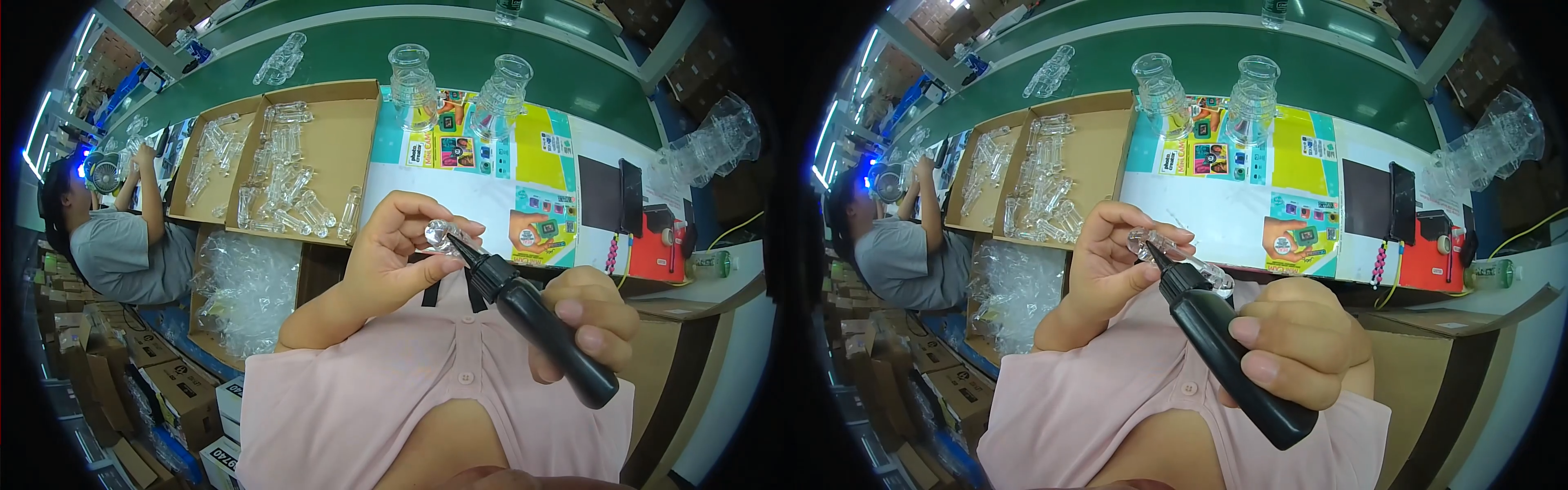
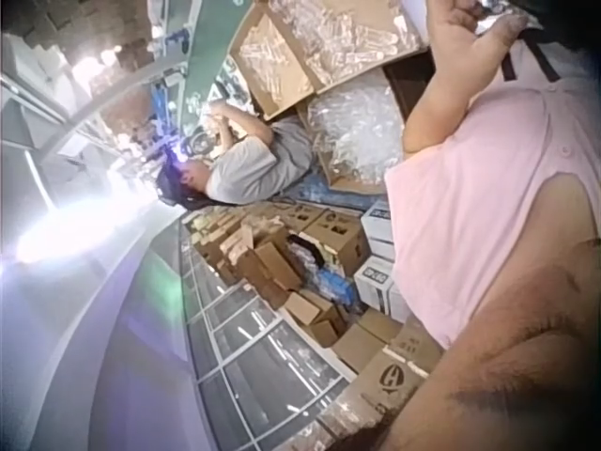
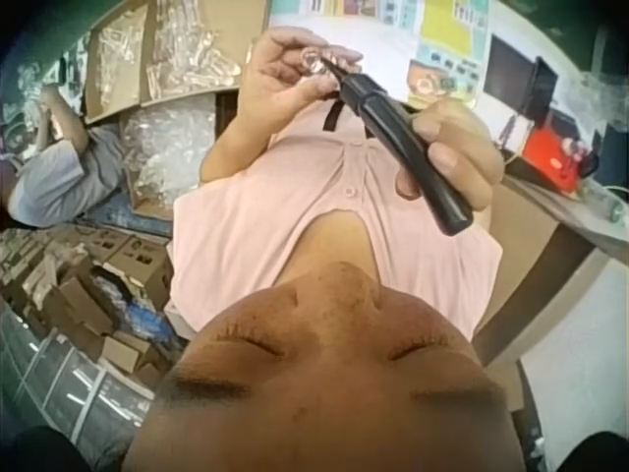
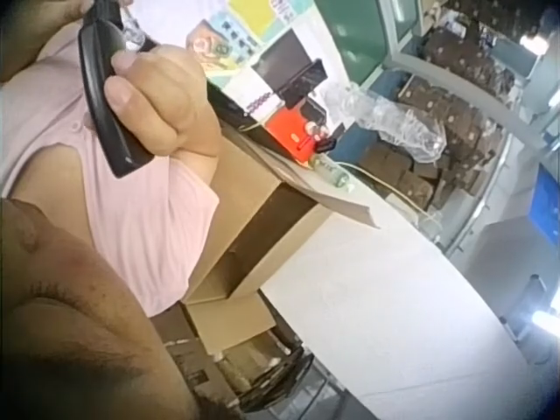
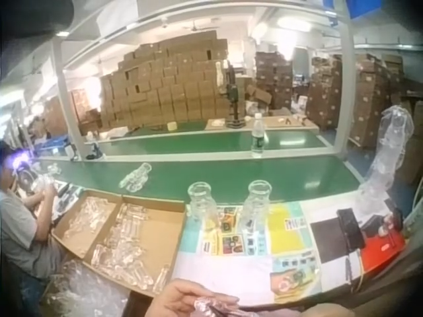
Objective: Cleaning glass items with a hand air blower and wrapping them in bubble wrap for packaging.
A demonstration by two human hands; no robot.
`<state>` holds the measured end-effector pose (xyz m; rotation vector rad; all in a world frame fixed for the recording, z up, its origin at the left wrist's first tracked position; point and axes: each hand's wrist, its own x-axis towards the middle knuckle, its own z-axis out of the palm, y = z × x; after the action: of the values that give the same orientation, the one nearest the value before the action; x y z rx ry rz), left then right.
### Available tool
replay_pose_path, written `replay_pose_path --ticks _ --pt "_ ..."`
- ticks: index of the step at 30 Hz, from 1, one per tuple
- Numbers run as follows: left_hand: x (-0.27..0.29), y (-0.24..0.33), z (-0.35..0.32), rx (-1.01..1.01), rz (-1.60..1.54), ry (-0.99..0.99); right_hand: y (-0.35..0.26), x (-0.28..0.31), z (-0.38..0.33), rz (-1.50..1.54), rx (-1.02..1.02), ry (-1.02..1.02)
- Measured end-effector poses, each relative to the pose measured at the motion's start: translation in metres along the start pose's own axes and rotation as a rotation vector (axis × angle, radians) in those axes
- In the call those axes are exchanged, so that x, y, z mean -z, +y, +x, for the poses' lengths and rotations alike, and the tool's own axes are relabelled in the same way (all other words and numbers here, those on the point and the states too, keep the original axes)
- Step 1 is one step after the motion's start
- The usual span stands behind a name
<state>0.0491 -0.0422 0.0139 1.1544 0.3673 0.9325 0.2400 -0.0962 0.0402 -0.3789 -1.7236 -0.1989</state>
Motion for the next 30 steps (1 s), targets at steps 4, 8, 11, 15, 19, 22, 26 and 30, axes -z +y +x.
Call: replay_pose_path --ticks 4,8,11,15,19,22,26,30 --pt "0.000 -0.002 0.000 -0.048 0.053 0.031 -0.001 -0.001 0.001 -0.046 0.007 -0.017" --pt "0.003 -0.002 0.001 -0.096 0.100 0.035 0.001 -0.002 0.003 -0.051 0.001 -0.011" --pt "0.003 -0.003 0.001 -0.133 0.129 0.038 0.000 -0.001 0.002 -0.053 -0.016 -0.011" --pt "0.006 -0.007 0.003 -0.237 0.261 0.026 -0.011 0.003 -0.001 0.024 -0.206 0.038" --pt "0.010 -0.008 0.003 -0.276 0.364 0.035 0.000 0.005 -0.002 0.024 -0.144 -0.001" --pt "0.009 -0.009 0.002 -0.273 0.404 0.060 0.002 0.012 -0.004 0.006 -0.135 -0.052" --pt "0.010 -0.012 0.004 -0.268 0.430 0.085 -0.002 0.010 -0.018 0.324 -0.513 0.148" --pt "0.009 -0.016 0.011 -0.285 0.422 0.141 0.027 -0.005 -0.012 0.512 -0.991 0.534"
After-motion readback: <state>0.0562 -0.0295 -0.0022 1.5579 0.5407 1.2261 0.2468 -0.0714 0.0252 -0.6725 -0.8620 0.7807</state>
